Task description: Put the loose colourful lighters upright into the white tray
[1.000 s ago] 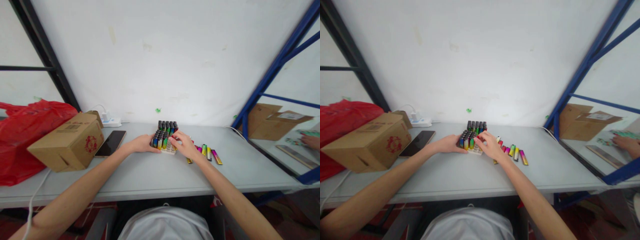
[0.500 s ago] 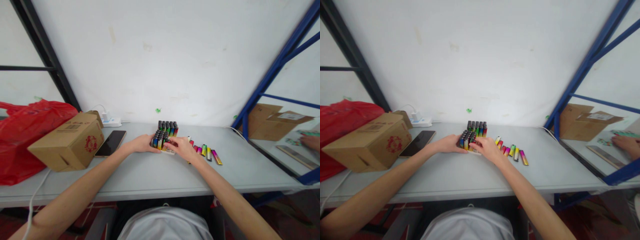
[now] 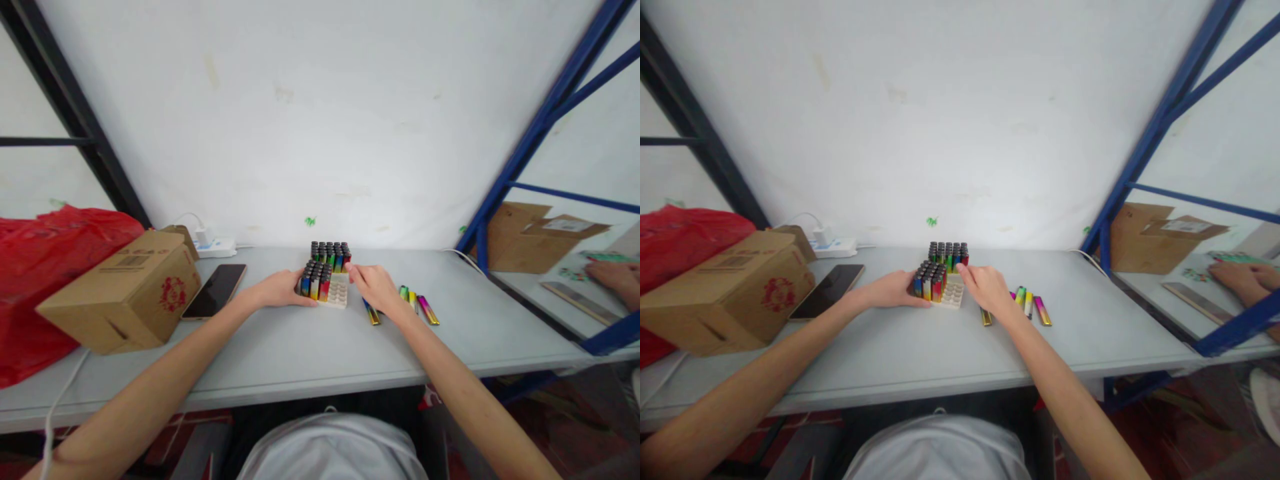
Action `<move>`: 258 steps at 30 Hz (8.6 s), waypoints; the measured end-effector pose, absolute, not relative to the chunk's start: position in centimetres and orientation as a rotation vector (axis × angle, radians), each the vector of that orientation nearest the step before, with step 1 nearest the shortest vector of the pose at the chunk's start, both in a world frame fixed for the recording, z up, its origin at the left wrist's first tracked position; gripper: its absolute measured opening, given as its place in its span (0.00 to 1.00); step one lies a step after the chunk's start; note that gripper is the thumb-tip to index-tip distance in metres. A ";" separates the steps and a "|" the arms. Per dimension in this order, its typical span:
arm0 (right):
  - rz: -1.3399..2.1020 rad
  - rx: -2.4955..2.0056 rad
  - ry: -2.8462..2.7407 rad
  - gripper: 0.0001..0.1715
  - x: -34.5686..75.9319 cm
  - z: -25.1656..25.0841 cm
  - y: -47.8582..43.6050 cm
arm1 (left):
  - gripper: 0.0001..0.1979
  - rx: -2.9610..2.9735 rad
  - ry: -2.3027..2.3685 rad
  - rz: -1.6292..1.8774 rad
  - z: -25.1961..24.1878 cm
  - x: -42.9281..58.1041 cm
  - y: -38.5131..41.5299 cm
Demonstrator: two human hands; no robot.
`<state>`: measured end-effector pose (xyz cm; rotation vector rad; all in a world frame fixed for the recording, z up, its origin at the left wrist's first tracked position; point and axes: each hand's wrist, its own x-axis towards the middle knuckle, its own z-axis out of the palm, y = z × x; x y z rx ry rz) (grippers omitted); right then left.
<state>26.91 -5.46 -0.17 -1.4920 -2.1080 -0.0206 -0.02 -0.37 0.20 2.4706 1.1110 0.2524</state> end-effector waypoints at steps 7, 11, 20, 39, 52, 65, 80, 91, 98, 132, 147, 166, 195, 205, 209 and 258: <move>-0.118 -1.878 -2.039 0.19 35.8 1.8 -5.4 | 0.42 2.492 1.167 0.237 0.1 0.0 -0.3; -0.165 -1.923 -1.993 0.24 40.6 0.5 -8.0 | 0.42 2.494 1.156 0.238 0.2 0.1 -0.3; 0.021 -2.073 -2.063 0.46 38.0 -6.1 -11.1 | 0.42 2.522 1.144 0.246 0.1 0.1 -0.3; -0.151 -2.224 -1.936 0.26 42.3 -4.5 -7.5 | 0.41 2.517 1.198 0.206 0.2 0.2 -0.4; 0.663 -1.397 -1.673 0.24 35.4 0.0 -3.0 | 0.41 2.531 1.166 0.245 -0.2 0.1 -0.2; 0.233 -1.398 -1.806 0.21 28.7 -1.1 -0.3 | 0.43 2.523 1.120 0.254 -0.2 0.0 -0.2; 0.354 -1.448 -1.588 0.34 26.9 -1.6 -2.9 | 0.43 2.498 1.131 0.254 -0.1 0.1 -0.1; 0.274 -1.447 -1.635 0.24 26.2 -1.9 -3.1 | 0.43 2.508 1.157 0.242 -0.2 -0.1 0.0; 0.398 -1.299 -1.792 0.24 26.2 -1.6 -3.3 | 0.42 2.520 1.111 0.251 -0.2 -0.2 0.1; 0.169 -1.227 -2.177 0.22 28.7 0.0 -3.3 | 0.42 2.505 1.080 0.233 0.0 -0.2 0.2; -0.309 -1.528 -1.716 0.25 35.5 2.1 -2.9 | 0.45 2.542 1.142 0.217 -0.1 -0.1 0.1; 0.214 -2.288 -2.054 0.25 38.6 0.0 -2.3 | 0.46 2.557 1.164 0.215 -0.2 -0.1 0.2; 0.478 -1.634 -2.324 0.15 37.2 0.6 -2.8 | 0.46 2.546 1.170 0.215 -0.1 -0.1 0.1; 0.562 -1.615 -2.311 0.30 37.8 0.2 -3.2 | 0.46 2.550 1.168 0.209 -0.1 0.0 0.0; 0.520 -1.566 -2.343 0.29 38.2 -0.1 -3.0 | 0.45 2.540 1.163 0.214 -0.1 0.0 0.0; 1.117 -1.065 -1.463 0.27 28.6 -0.4 -3.3 | 0.45 2.527 1.124 0.233 -0.1 -0.1 0.1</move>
